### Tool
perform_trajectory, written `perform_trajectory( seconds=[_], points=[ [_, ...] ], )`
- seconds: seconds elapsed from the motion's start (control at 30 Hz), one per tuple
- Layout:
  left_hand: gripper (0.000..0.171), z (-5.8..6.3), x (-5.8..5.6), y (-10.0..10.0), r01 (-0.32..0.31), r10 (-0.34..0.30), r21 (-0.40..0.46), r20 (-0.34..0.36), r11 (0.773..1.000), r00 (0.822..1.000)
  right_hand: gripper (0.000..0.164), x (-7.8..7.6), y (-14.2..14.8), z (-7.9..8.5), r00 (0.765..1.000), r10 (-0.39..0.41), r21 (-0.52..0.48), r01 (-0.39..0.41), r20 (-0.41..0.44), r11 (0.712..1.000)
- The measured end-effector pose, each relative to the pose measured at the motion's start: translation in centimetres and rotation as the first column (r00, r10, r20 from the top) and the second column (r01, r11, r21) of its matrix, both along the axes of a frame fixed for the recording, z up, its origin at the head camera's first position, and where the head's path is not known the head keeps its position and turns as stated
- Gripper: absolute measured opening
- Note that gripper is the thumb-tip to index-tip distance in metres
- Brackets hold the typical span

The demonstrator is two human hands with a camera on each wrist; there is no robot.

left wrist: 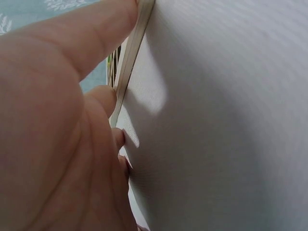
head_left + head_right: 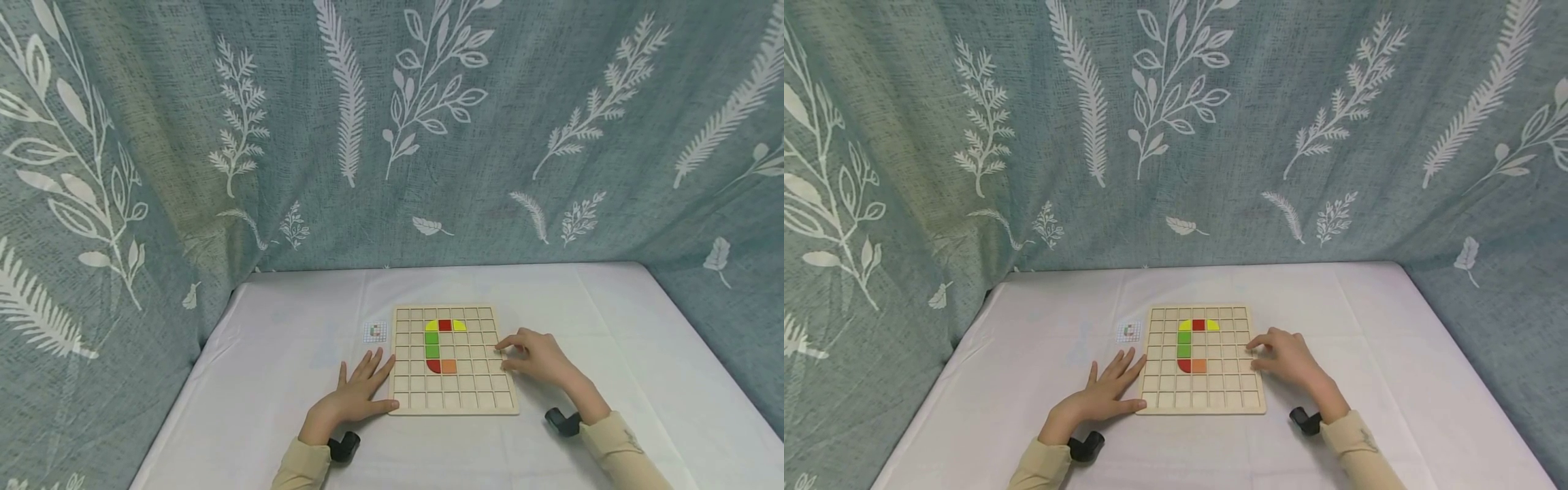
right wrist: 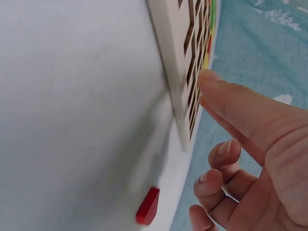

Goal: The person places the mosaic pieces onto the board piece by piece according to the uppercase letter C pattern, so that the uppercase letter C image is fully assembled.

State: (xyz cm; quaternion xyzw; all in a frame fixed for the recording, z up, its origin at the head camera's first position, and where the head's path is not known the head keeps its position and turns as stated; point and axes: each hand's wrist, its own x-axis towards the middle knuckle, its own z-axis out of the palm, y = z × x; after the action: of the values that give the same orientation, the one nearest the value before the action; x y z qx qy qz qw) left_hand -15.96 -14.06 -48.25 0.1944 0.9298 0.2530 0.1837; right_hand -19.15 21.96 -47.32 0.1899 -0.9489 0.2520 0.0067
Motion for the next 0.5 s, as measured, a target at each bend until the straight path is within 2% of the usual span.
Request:
perform_trajectory(
  seconds=[0.2,0.5],
  points=[
    [0.080,0.0,0.0,0.0,0.002,-0.002,-0.001,-0.003,1.000,1.000,0.026,-0.1,1.4,-0.5,1.000,-0.007,0.030,0.008,-0.019,1.000],
    [0.080,0.1,0.0,0.0,-0.008,0.008,-0.009,0.000,1.000,1.000,0.028,-0.1,3.1,-0.5,0.999,-0.035,0.060,0.035,0.002,0.998]
  ],
)
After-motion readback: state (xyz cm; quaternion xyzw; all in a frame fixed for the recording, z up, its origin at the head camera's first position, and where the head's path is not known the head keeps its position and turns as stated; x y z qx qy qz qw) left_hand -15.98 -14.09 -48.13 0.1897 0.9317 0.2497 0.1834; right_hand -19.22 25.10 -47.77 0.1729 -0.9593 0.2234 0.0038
